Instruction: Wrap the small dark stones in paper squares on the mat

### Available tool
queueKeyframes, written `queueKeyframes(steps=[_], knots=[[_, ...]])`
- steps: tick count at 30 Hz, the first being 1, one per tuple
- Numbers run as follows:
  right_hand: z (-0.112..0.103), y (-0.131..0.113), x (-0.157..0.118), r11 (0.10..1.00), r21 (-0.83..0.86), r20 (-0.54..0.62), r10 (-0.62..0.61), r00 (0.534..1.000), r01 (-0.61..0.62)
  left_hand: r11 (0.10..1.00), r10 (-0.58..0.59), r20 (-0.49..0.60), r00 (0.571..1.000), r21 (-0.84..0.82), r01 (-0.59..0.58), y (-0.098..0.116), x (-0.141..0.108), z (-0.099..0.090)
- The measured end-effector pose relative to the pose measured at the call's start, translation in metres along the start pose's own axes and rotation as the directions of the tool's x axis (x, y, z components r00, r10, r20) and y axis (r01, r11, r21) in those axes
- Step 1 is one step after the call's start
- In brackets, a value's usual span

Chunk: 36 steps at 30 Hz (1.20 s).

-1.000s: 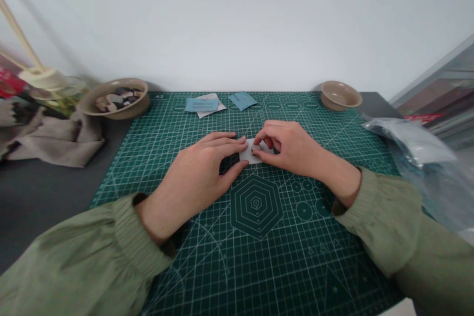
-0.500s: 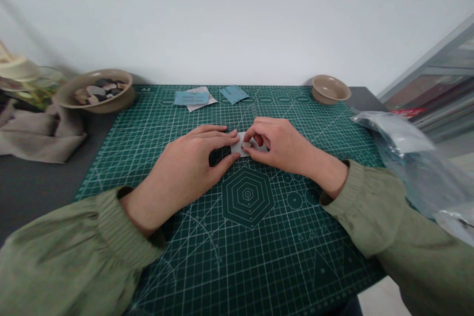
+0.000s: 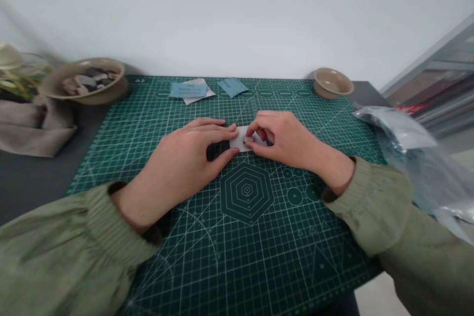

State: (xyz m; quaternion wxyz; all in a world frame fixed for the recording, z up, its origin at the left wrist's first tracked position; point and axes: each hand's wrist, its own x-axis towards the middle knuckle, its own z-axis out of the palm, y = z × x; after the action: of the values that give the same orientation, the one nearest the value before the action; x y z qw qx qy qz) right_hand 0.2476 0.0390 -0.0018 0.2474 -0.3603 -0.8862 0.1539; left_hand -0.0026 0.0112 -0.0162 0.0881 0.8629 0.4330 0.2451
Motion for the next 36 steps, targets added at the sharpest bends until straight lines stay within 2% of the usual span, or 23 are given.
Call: queueKeyframes(steps=[8, 13, 17, 21, 27, 33, 36], knots=[[0.001, 0.002, 0.003, 0.999, -0.016, -0.049, 0.047, 0.998, -0.048, 1.000, -0.006, 0.003, 1.000, 0.023, 0.006, 0.000, 0.000, 0.001], [-0.001, 0.000, -0.001, 1.000, 0.005, 0.003, -0.030, 1.000, 0.030, 1.000, 0.005, 0.005, 1.000, 0.022, -0.005, -0.001, 0.000, 0.001], [-0.007, 0.003, -0.005, 1.000, -0.018, 0.003, 0.016, 1.000, -0.016, 0.999, 0.000, 0.012, 1.000, 0.034, -0.001, -0.001, -0.001, 0.001], [-0.002, 0.002, 0.001, 0.999, -0.022, -0.031, 0.048, 0.998, -0.048, 1.000, -0.010, 0.010, 1.000, 0.028, 0.010, -0.001, -0.001, 0.001], [0.000, 0.000, -0.002, 0.999, 0.018, 0.012, -0.032, 0.999, 0.032, 1.000, -0.006, 0.013, 1.000, 0.003, 0.006, -0.001, 0.000, 0.000], [-0.001, 0.007, -0.002, 0.999, -0.001, -0.036, 0.034, 0.999, -0.034, 1.000, -0.003, 0.011, 1.000, 0.010, 0.003, 0.000, -0.001, 0.000], [0.006, 0.006, 0.004, 1.000, 0.025, -0.046, 0.013, 0.999, -0.012, 1.000, -0.003, 0.002, 1.000, 0.016, 0.003, 0.000, 0.000, -0.001]])
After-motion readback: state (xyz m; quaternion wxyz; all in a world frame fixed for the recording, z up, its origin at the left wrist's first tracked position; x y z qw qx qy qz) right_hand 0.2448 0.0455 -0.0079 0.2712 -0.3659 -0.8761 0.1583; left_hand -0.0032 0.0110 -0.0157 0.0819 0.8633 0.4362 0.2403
